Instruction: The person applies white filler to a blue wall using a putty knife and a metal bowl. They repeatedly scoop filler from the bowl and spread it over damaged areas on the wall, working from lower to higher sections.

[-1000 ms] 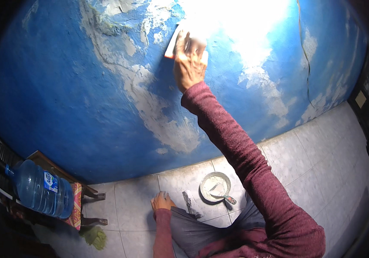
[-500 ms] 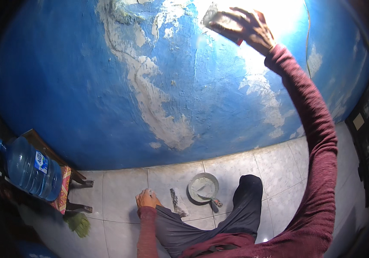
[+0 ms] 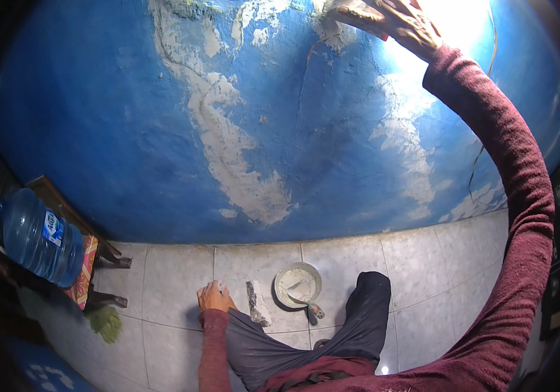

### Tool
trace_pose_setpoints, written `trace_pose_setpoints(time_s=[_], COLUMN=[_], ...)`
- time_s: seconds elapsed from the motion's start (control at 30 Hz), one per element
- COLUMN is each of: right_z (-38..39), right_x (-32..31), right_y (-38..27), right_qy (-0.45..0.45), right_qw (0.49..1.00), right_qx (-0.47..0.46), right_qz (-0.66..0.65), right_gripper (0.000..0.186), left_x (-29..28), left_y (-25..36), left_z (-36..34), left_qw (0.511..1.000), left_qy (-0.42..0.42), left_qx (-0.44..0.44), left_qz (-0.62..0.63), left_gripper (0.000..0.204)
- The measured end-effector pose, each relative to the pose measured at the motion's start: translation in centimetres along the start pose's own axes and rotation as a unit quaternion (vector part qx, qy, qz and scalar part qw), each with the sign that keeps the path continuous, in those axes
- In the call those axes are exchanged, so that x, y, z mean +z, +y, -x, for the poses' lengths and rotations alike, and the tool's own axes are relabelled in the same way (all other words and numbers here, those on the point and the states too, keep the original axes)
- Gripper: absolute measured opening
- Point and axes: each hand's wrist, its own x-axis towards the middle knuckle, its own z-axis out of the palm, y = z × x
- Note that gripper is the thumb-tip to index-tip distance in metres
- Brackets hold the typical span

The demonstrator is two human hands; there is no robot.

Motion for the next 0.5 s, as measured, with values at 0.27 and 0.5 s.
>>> trace_pose_setpoints(time_s=[0.27, 0.5], right_z=[6.4, 8.5], right_x=[-1.4, -1.4], right_y=[1.8, -2.7], right_qy=[-0.121, -0.056], right_qw=[0.989, 0.994], right_qx=[0.024, 0.095], right_qz=[0.079, -0.016], right_gripper=[0.062, 0.069], left_x=[-0.1, -0.7], left_y=[-0.6, -1.6], left_z=[0.1, 0.1], left_qw=[0.999, 1.0], left_qy=[0.022, -0.001], left_qx=[0.022, 0.011], left_qz=[0.013, 0.009], left_gripper=[0.023, 0.023])
